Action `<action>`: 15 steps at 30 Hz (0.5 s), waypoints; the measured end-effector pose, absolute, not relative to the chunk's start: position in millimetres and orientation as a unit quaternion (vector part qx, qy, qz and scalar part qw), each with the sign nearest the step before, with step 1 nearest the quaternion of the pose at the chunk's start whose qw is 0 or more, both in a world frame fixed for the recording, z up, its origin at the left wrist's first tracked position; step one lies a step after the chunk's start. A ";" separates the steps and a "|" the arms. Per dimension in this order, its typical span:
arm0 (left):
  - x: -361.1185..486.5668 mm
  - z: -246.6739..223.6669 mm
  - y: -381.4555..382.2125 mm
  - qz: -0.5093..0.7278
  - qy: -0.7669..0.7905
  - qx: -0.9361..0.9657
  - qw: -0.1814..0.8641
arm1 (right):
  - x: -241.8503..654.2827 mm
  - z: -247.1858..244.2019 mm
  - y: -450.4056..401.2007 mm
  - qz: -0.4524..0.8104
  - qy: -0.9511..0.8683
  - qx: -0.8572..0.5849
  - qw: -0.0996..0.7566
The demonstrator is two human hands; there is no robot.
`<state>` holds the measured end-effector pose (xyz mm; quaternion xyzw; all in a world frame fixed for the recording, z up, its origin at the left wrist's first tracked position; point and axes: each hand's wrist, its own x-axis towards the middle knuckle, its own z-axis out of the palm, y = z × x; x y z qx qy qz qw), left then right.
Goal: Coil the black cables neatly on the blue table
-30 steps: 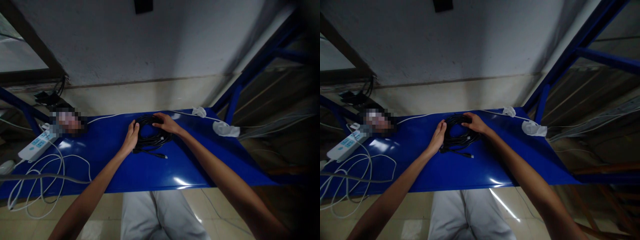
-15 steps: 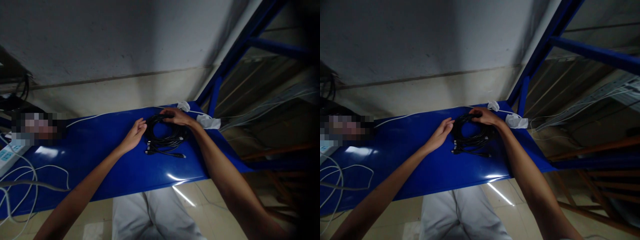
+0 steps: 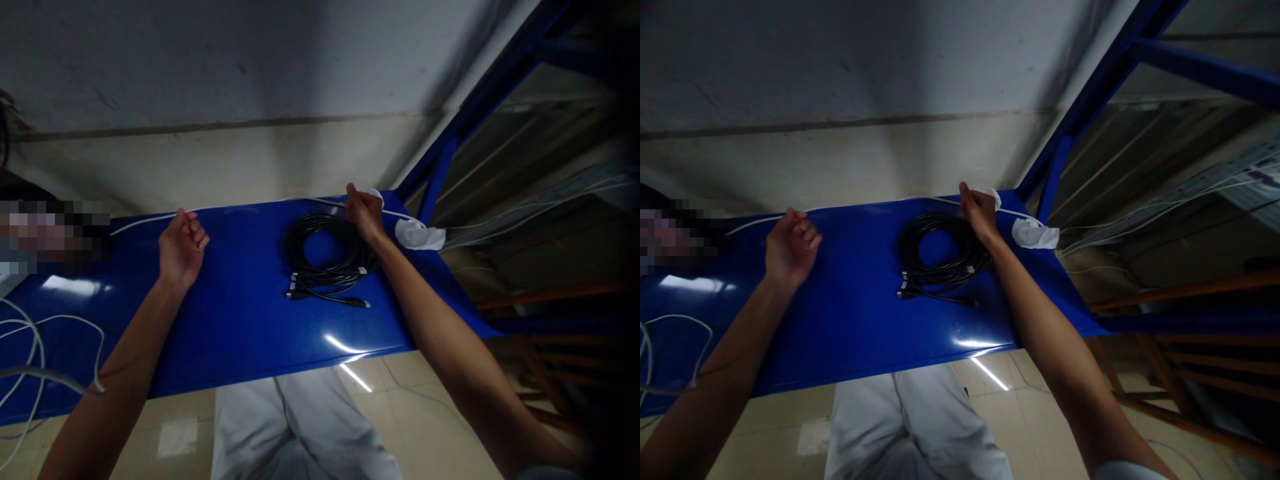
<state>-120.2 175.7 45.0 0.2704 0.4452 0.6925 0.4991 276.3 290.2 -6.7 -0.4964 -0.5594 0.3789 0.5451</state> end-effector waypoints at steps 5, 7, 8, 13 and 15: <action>-111.1 48.0 170.7 0.676 0.429 0.245 0.547 | 276.3 -10.8 293.2 0.388 -0.515 -0.496 0.582; -111.4 46.9 169.6 0.668 0.426 0.231 0.564 | 277.0 -11.8 294.8 0.387 -0.507 -0.494 0.590; -112.1 46.8 169.2 0.667 0.424 0.224 0.570 | 277.4 -12.2 295.5 0.386 -0.503 -0.496 0.593; -115.9 52.2 166.1 0.673 0.418 0.207 0.574 | 279.7 -15.5 298.5 0.389 -0.502 -0.496 0.592; -116.4 53.4 164.9 0.671 0.415 0.210 0.577 | 281.0 -17.9 299.6 0.390 -0.514 -0.487 0.588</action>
